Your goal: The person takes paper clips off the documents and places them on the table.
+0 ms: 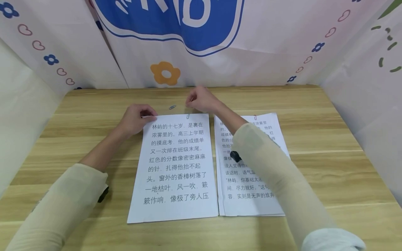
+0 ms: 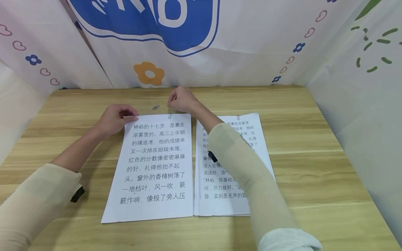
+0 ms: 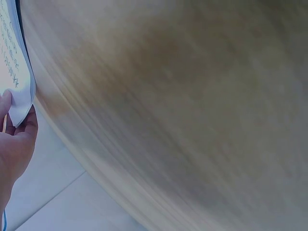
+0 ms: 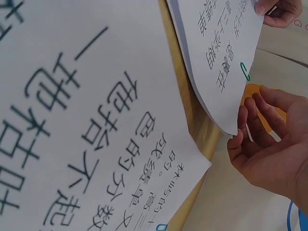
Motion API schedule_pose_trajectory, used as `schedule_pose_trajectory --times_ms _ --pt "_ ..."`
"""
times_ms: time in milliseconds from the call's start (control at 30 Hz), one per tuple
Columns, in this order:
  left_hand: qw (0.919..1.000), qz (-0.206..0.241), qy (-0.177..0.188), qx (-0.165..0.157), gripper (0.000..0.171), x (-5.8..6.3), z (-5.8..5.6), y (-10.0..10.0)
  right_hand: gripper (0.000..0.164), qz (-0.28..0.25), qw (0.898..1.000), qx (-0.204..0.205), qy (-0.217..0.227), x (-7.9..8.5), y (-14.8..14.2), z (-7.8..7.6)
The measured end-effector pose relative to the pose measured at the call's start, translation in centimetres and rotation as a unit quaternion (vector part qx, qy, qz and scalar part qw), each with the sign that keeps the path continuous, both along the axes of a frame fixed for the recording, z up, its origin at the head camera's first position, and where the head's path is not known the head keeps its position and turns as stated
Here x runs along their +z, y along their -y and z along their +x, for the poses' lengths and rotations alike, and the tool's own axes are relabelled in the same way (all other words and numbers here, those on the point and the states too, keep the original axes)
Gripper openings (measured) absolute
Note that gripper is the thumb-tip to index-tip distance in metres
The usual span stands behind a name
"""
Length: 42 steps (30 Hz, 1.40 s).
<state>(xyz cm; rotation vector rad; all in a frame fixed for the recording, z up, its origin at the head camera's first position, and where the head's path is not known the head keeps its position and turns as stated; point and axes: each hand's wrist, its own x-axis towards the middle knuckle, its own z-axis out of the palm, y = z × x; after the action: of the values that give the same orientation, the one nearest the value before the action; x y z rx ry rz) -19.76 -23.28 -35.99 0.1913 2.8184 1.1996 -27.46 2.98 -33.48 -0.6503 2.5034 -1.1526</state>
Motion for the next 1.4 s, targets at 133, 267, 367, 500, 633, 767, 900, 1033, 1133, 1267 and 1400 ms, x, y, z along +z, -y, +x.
schedule_pose_trajectory --times_ms 133,267,367,500,633,767,900,1033,1133,1267,1400 --pt "1.0000 -0.001 -0.002 -0.001 0.012 0.0 0.0 0.0 0.009 -0.002 1.000 0.016 -0.007 -0.1 -0.4 0.1" --pt "1.0000 -0.003 -0.006 -0.001 0.012 -0.1 0.0 0.1 0.011 -0.003 1.000 0.026 -0.008 -0.1 -0.5 0.1" --pt "1.0000 -0.003 -0.008 -0.002 0.012 -0.1 0.1 0.1 0.013 -0.002 0.999 0.031 -0.007 -0.1 -0.6 0.2" --pt "0.9999 -0.001 -0.010 -0.003 0.012 -0.1 0.1 0.1 0.014 -0.003 0.999 0.038 -0.010 0.0 -0.7 0.3" --pt "1.0000 0.004 -0.008 0.000 0.012 0.0 0.1 0.0 0.014 0.005 0.999 0.051 -0.017 0.0 -0.8 0.5" --pt "1.0000 0.005 -0.008 0.000 0.012 -0.1 0.1 0.0 0.010 0.011 0.998 0.053 -0.017 -0.1 -0.8 0.7" --pt "0.9999 0.000 -0.011 -0.001 0.012 -0.1 0.1 0.1 0.010 0.013 0.998 0.053 -0.013 -0.4 -0.7 0.6" --pt "0.9999 -0.001 -0.011 0.000 0.012 0.1 0.1 0.0 0.010 0.011 0.998 0.057 -0.016 -0.5 -0.6 0.6" --pt "0.9999 -0.002 -0.011 0.001 0.012 0.1 0.1 0.0 0.009 0.010 0.998 0.058 -0.020 -0.6 -0.6 0.6" --pt "0.9999 -0.003 -0.010 0.002 0.013 0.2 0.1 -0.1 0.009 0.011 0.998 0.057 -0.021 -0.8 -0.6 0.6" --pt "1.0000 -0.004 -0.005 0.000 0.013 0.2 0.2 -0.1 0.009 0.013 0.998 0.057 -0.021 -1.1 -0.5 0.6"
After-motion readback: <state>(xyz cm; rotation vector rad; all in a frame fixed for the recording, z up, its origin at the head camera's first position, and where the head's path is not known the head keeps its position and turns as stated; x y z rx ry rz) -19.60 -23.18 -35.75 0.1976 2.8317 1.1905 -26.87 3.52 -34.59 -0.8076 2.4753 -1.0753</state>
